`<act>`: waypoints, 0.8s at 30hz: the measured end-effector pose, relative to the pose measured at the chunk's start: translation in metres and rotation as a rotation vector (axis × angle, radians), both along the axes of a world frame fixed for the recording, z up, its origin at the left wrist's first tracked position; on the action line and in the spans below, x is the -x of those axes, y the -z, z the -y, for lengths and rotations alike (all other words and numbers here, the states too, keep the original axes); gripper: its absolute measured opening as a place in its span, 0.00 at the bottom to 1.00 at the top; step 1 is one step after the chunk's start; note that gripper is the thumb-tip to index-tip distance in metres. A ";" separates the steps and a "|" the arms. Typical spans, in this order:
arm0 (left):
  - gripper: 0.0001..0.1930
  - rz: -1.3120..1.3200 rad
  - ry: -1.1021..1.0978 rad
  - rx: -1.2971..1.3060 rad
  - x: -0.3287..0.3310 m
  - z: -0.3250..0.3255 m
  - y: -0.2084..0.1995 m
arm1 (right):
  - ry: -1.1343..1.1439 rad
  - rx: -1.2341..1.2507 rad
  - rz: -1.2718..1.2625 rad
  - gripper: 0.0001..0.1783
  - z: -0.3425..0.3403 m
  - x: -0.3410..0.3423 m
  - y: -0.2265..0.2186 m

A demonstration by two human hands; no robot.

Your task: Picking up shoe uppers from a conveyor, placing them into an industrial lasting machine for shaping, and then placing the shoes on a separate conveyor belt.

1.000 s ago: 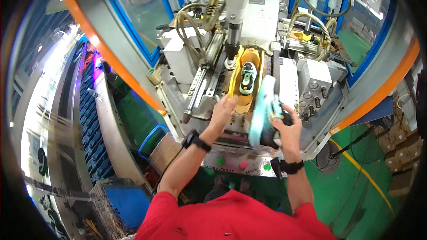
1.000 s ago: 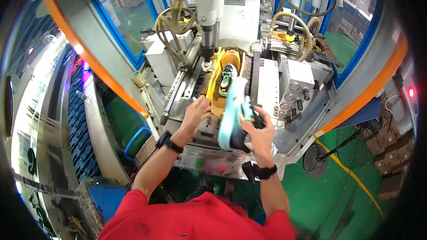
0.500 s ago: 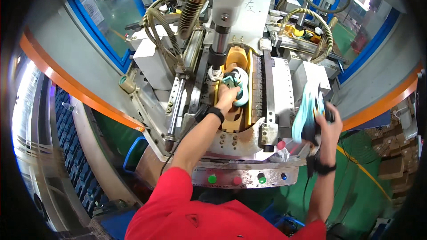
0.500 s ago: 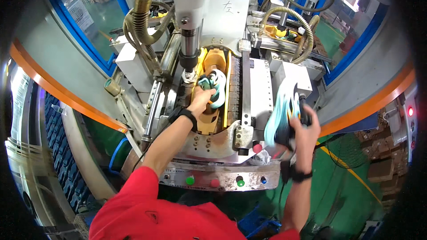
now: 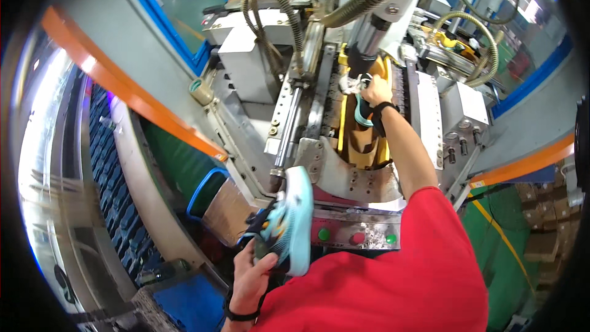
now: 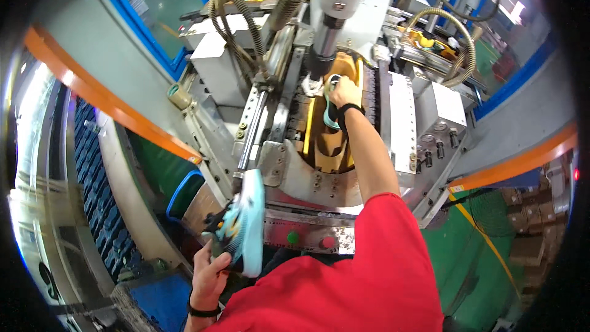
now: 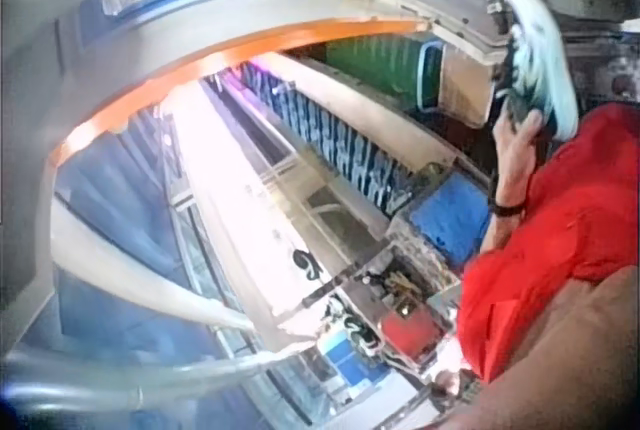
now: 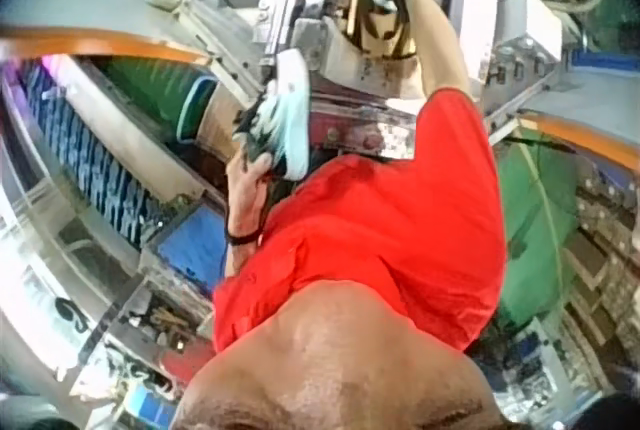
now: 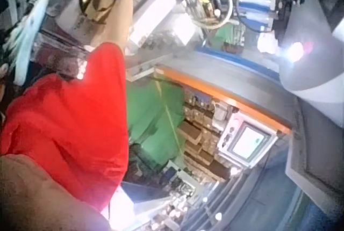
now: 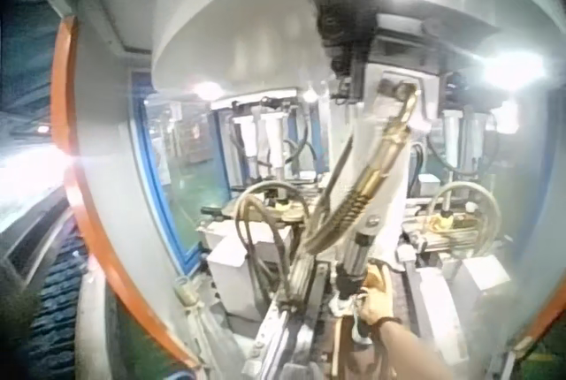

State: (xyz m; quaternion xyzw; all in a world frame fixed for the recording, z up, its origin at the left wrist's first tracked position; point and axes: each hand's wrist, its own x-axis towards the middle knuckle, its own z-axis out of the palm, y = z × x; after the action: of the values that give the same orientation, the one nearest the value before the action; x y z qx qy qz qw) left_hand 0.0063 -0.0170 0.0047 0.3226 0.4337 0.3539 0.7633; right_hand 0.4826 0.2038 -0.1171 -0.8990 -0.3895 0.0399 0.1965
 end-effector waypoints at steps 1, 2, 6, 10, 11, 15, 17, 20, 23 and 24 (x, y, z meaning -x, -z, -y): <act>0.27 0.011 -0.107 0.020 0.010 0.011 -0.004 | 0.042 -0.027 0.038 0.22 -0.003 0.004 0.022; 0.27 -0.022 -0.201 0.011 0.022 0.026 -0.001 | 0.014 -0.045 0.084 0.23 -0.001 0.018 0.029; 0.18 -0.066 -0.371 -0.001 0.045 0.060 0.015 | -0.002 -0.107 0.014 0.24 0.007 0.016 0.019; 0.15 -0.086 -0.685 0.102 0.049 0.091 0.035 | -0.436 -0.446 0.134 0.18 0.109 0.104 -0.024; 0.14 -0.042 -0.690 0.134 0.055 0.097 0.039 | -0.528 -0.412 -0.013 0.16 0.144 0.138 -0.037; 0.13 -0.029 -0.711 0.168 0.034 0.097 0.032 | -0.690 -0.422 -0.268 0.09 0.250 0.241 0.003; 0.13 -0.057 -0.707 0.151 0.023 0.103 0.027 | -0.760 -0.218 -0.302 0.12 0.265 0.265 0.074; 0.12 -0.062 -0.684 0.169 0.013 0.111 0.024 | -0.767 -0.196 -0.353 0.13 0.267 0.275 0.147; 0.11 -0.047 -0.644 0.174 0.012 0.124 0.023 | -0.938 -0.285 -0.163 0.14 0.266 0.274 0.176; 0.11 -0.075 -0.666 0.183 0.008 0.126 0.021 | -0.919 -0.257 -0.168 0.15 0.266 0.274 0.173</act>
State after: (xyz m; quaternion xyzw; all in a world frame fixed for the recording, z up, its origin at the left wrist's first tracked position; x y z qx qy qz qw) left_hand -0.0017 -0.1429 -0.0163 0.1064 0.5729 0.5310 0.6152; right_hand 0.2083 -0.0625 -0.2899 -0.5959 -0.7309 0.1464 0.2986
